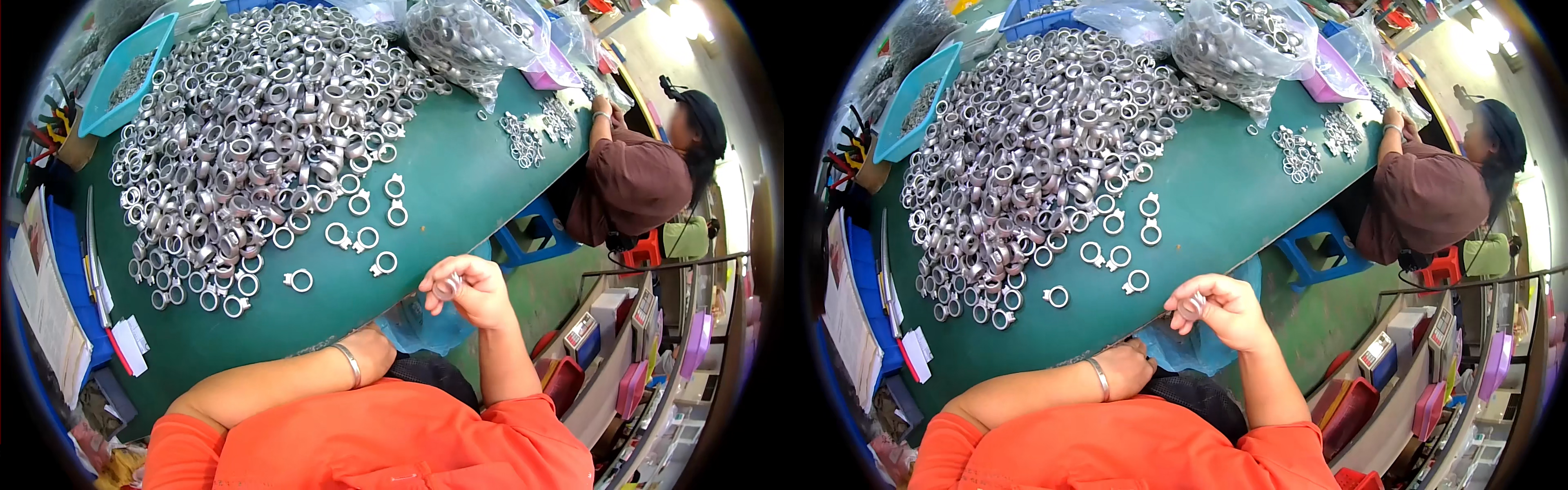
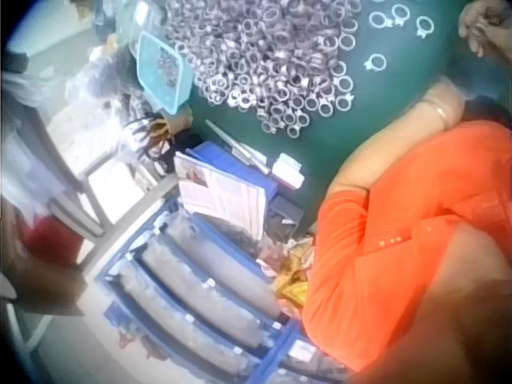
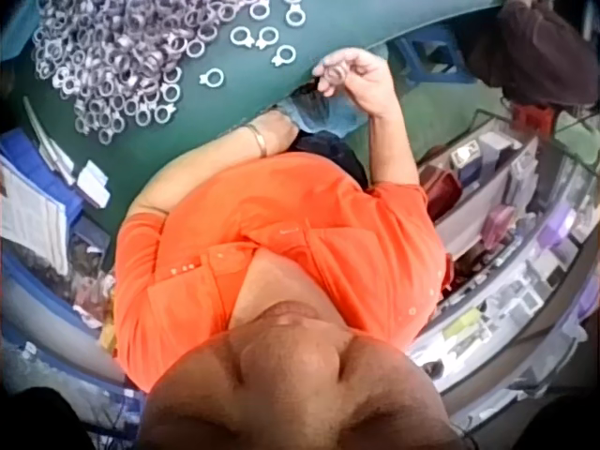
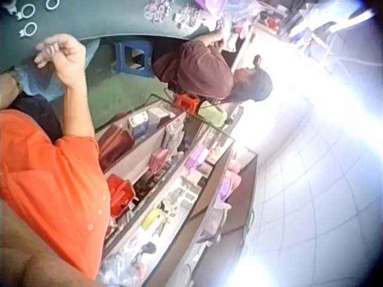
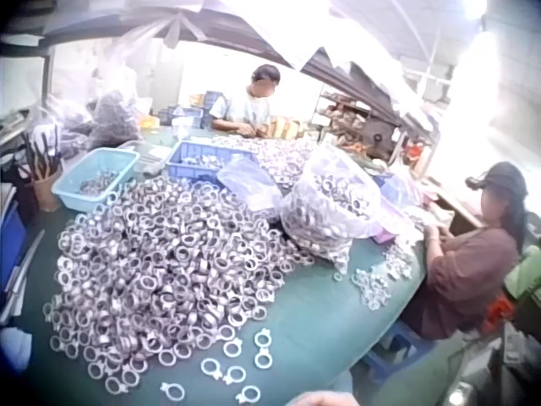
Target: The person picks up metal ring components from a pile on a table, turns each piece by hand, and places them onto the work surface.
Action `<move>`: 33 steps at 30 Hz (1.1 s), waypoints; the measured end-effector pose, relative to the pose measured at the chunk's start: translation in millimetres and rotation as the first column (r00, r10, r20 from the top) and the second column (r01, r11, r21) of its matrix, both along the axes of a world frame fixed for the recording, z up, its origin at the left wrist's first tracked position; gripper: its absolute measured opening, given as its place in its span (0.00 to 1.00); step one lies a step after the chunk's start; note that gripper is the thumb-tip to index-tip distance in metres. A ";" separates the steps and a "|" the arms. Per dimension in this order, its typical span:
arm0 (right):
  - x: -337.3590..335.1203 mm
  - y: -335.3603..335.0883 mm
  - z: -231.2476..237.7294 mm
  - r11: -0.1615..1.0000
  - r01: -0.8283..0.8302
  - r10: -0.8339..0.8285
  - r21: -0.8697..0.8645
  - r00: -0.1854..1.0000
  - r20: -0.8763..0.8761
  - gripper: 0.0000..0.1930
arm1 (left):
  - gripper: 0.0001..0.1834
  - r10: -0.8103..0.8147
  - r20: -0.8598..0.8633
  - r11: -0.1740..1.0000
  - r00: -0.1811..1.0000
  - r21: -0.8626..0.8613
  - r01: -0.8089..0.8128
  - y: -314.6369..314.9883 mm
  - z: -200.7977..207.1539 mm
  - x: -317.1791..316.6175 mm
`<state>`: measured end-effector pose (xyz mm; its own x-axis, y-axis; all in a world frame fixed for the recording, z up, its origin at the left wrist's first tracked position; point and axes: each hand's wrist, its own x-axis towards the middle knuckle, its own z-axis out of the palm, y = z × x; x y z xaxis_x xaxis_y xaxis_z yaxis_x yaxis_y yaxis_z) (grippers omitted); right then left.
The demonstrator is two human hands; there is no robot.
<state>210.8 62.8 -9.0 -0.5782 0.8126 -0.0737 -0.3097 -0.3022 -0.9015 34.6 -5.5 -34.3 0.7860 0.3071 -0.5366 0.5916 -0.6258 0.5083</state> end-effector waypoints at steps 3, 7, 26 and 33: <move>5.9 9.7 9.6 0.901 -0.172 0.032 0.398 0.942 0.334 0.13 | 0.16 0.007 -0.003 0.999 1.000 0.048 -0.006 -1.0 -4.3 -1.8; -12.2 13.8 16.9 0.622 -0.349 -0.204 0.701 0.792 0.576 0.16 | 0.16 0.006 -0.010 0.999 1.000 0.037 -0.005 -0.6 -6.8 2.3; -18.5 3.6 -4.3 0.994 -0.095 0.093 -0.056 0.995 -0.033 0.07 | 0.18 0.012 -0.039 0.999 0.999 -0.048 -0.014 3.9 3.5 0.3; 1.6 23.2 15.9 0.830 -0.446 0.281 0.335 0.854 0.439 0.10 | 0.18 0.012 -0.026 1.000 1.000 -0.009 -0.013 3.6 2.8 -0.2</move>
<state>212.4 85.9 6.9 -0.8357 0.5475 -0.0425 0.1135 0.0965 -0.9888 34.4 -1.9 -31.5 0.7677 0.3119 -0.5598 0.6126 -0.6137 0.4981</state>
